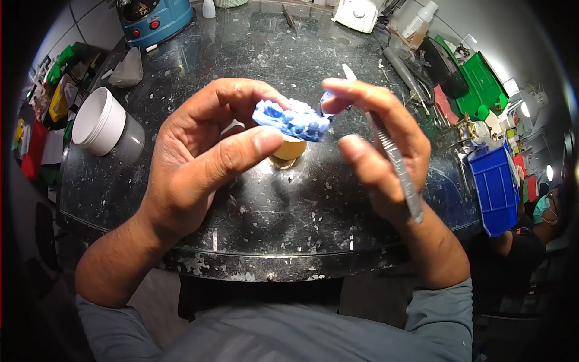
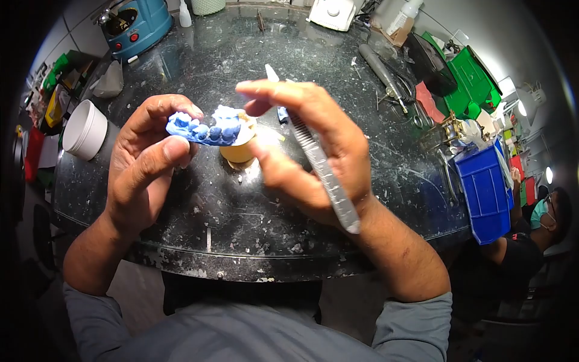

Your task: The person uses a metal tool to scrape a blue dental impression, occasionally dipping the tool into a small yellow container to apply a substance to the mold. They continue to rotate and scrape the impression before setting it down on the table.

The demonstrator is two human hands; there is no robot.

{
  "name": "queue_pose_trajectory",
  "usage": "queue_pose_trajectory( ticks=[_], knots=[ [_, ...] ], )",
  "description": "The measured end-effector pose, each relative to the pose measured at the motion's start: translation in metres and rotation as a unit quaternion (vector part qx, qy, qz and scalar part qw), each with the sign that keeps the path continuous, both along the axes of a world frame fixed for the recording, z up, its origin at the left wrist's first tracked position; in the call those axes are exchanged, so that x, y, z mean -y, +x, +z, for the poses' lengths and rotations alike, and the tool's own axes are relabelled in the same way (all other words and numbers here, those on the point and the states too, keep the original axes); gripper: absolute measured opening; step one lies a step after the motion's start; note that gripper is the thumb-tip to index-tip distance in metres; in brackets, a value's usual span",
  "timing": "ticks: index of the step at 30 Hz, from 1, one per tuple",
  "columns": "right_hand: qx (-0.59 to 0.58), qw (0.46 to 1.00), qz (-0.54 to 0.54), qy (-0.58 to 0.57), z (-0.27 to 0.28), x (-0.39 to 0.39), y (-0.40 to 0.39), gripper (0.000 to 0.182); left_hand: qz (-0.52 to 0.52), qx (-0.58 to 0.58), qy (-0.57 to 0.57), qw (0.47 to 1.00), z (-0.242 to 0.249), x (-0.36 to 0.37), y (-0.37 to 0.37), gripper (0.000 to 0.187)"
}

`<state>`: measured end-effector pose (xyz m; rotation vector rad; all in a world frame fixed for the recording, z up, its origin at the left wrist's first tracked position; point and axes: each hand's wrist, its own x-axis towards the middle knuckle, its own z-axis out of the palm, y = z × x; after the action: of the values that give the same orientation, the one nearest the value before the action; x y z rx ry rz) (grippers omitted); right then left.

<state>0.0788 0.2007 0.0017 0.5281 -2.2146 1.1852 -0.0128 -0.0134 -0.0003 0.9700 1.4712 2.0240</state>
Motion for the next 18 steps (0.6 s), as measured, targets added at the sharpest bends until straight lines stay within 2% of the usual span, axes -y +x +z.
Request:
queue_pose_trajectory(
  ticks=[2, 7, 9, 12, 13, 18],
  knots=[
    [0.001, 0.995, -0.013, -0.100, 0.002, 0.002, 0.000, 0.040, -0.001, -0.010, 0.010, 1.000, -0.003, 0.000, -0.004, 0.039],
    [0.053, 0.992, -0.049, -0.100, -0.001, -0.003, -0.002, 0.038, 0.012, -0.027, 0.011, 0.999, -0.003, 0.001, -0.006, 0.044],
    [0.061, 0.983, -0.032, -0.170, -0.003, 0.004, -0.002, 0.035, 0.017, -0.029, 0.016, 0.999, -0.003, 0.001, -0.006, 0.044],
    [0.060, 0.977, 0.009, -0.206, -0.008, 0.003, -0.003, 0.033, 0.018, -0.034, 0.019, 0.999, -0.005, 0.001, -0.008, 0.046],
    [0.044, 0.978, 0.026, -0.201, -0.011, 0.001, -0.005, 0.025, 0.009, -0.031, 0.024, 0.999, -0.005, 0.000, -0.009, 0.046],
    [0.041, 0.982, -0.016, -0.183, -0.010, 0.004, -0.004, 0.021, -0.022, -0.023, 0.038, 0.999, -0.003, 0.000, -0.008, 0.047]
  ],
)
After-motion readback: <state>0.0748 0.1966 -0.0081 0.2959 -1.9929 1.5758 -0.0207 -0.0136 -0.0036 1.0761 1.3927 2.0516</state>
